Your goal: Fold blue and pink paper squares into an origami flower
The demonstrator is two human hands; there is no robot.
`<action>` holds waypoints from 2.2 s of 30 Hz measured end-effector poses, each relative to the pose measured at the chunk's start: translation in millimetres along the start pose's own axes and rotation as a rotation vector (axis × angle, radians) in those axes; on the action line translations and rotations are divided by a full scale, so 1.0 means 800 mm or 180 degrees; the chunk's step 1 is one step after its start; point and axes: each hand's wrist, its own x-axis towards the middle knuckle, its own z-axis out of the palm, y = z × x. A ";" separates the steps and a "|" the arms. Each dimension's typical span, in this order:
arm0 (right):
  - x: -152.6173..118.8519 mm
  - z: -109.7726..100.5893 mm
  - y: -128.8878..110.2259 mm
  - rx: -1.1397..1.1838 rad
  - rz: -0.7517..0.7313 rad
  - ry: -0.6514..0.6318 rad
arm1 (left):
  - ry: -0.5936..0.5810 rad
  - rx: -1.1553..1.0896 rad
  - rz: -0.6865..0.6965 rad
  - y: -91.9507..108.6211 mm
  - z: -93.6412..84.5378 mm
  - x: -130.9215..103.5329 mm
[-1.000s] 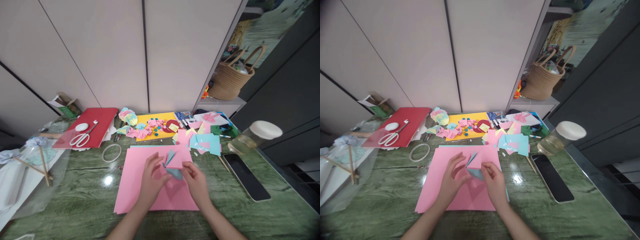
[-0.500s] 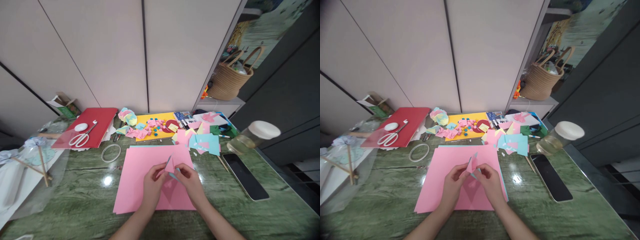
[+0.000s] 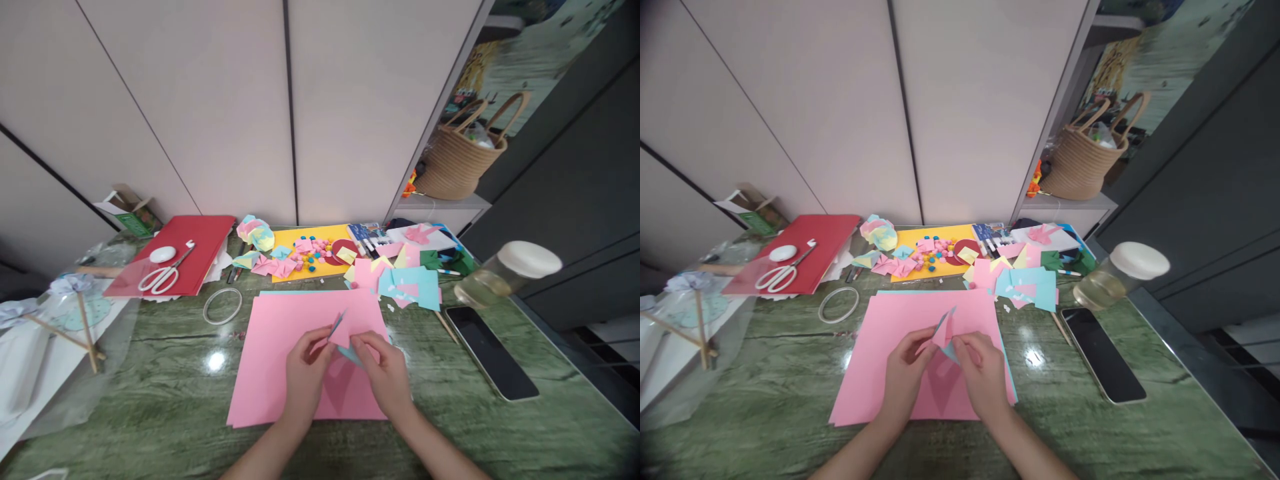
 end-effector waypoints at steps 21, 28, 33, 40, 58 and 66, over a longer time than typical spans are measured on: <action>0.015 -0.006 0.000 0.0613 0.0339 -0.0461 | 0.0036 0.0096 -0.0048 0.002 -0.004 0.003; 0.017 -0.013 -0.003 0.0507 0.0135 -0.0568 | -0.0111 0.0128 -0.0013 0.004 -0.003 0.002; 0.019 -0.013 0.001 0.0595 0.0219 -0.0562 | -0.0127 0.0154 0.0056 0.003 -0.002 0.002; 0.016 -0.014 0.001 0.0753 0.0356 -0.0586 | -0.0070 0.0165 0.0076 0.002 -0.003 0.004; 0.019 -0.012 0.000 0.0692 0.0378 -0.0891 | 0.0008 0.0386 0.0227 0.002 -0.010 0.010; 0.018 -0.005 0.014 0.1244 0.0734 -0.0717 | -0.0119 0.0537 0.0366 0.002 -0.009 0.009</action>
